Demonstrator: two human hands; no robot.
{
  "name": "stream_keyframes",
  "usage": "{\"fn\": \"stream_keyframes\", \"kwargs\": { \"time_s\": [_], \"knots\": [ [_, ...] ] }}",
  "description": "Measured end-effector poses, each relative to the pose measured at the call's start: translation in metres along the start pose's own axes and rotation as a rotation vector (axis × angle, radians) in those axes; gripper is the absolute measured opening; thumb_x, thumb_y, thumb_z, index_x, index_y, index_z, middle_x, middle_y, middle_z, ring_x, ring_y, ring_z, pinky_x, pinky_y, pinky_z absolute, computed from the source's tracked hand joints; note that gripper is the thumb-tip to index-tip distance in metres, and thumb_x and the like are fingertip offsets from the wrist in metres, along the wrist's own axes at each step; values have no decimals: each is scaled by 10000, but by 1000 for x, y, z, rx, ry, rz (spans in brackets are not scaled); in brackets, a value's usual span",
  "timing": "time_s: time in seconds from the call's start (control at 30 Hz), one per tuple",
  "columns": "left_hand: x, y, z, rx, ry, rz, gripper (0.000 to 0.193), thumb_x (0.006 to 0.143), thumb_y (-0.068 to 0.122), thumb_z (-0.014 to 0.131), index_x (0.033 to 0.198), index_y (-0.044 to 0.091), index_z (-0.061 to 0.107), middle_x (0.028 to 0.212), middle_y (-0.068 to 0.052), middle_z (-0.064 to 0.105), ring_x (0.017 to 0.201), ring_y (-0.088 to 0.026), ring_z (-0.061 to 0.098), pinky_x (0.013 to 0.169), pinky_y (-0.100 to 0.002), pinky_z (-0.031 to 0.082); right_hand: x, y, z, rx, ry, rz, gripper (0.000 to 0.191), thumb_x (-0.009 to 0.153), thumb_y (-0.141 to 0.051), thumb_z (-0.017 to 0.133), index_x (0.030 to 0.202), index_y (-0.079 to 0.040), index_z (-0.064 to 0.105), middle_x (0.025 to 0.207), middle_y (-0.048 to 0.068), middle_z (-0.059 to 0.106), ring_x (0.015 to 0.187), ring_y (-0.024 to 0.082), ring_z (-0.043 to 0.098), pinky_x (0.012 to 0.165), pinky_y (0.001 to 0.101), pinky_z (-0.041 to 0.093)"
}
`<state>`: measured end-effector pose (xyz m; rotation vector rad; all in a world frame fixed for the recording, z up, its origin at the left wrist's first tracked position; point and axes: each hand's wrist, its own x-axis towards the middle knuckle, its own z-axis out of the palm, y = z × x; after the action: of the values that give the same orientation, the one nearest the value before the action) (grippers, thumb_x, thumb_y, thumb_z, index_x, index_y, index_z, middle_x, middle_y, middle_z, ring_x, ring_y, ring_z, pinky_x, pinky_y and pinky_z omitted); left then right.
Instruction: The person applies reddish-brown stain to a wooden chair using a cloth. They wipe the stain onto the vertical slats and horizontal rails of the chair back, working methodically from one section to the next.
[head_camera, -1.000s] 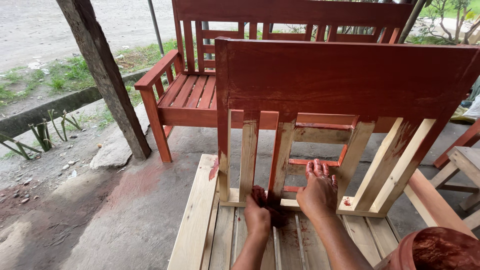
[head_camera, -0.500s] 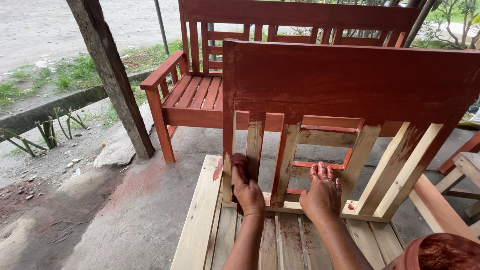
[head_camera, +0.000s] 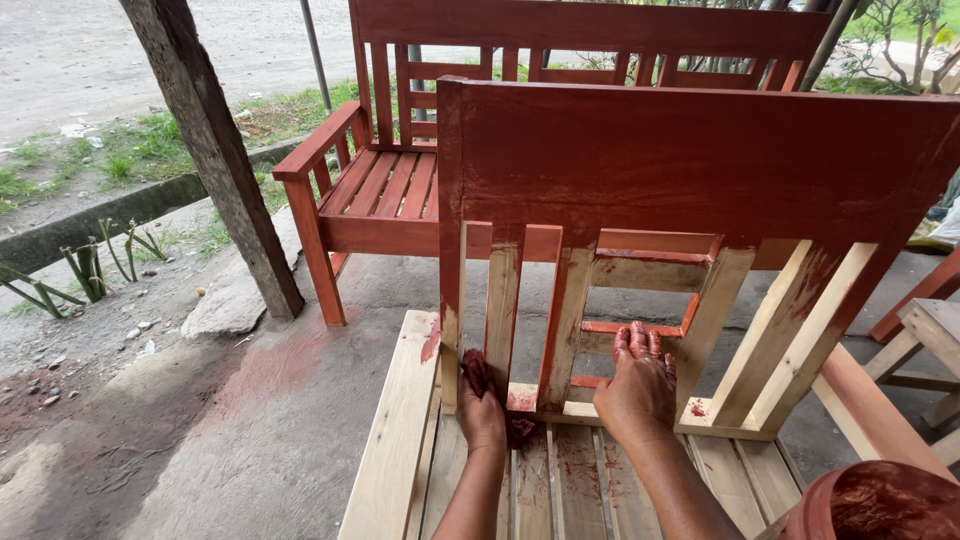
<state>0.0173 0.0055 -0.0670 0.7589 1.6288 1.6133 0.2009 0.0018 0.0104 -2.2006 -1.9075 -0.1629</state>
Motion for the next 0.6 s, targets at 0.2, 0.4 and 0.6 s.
{"fn": "stream_keyframes", "kwargs": {
  "time_s": [0.2,0.4,0.6],
  "knots": [
    [7,18,9,-454,-20,148,569,840,-139,418,1350,9,622,1301,-92,691,1200,-181,636,1084,-277,447,1,-4,-1,-18,-24,16,842,856,-301,676,1582,-135,284,1687,55,195,1552,234,183,1255,413,158],
    [12,26,13,-404,1,176,579,818,-140,401,1328,4,633,1264,-105,717,1156,-192,669,1057,-282,474,0,-3,1,-28,-15,17,850,851,-291,680,1586,-140,282,1687,50,197,1549,235,188,1255,413,162],
    [23,82,21,-282,-7,185,599,803,-51,403,1331,91,648,1151,-108,734,982,-220,710,936,-340,582,0,-3,2,-17,3,-1,844,854,-271,678,1584,-118,284,1683,74,199,1548,247,189,1251,422,163]
  ]
}}
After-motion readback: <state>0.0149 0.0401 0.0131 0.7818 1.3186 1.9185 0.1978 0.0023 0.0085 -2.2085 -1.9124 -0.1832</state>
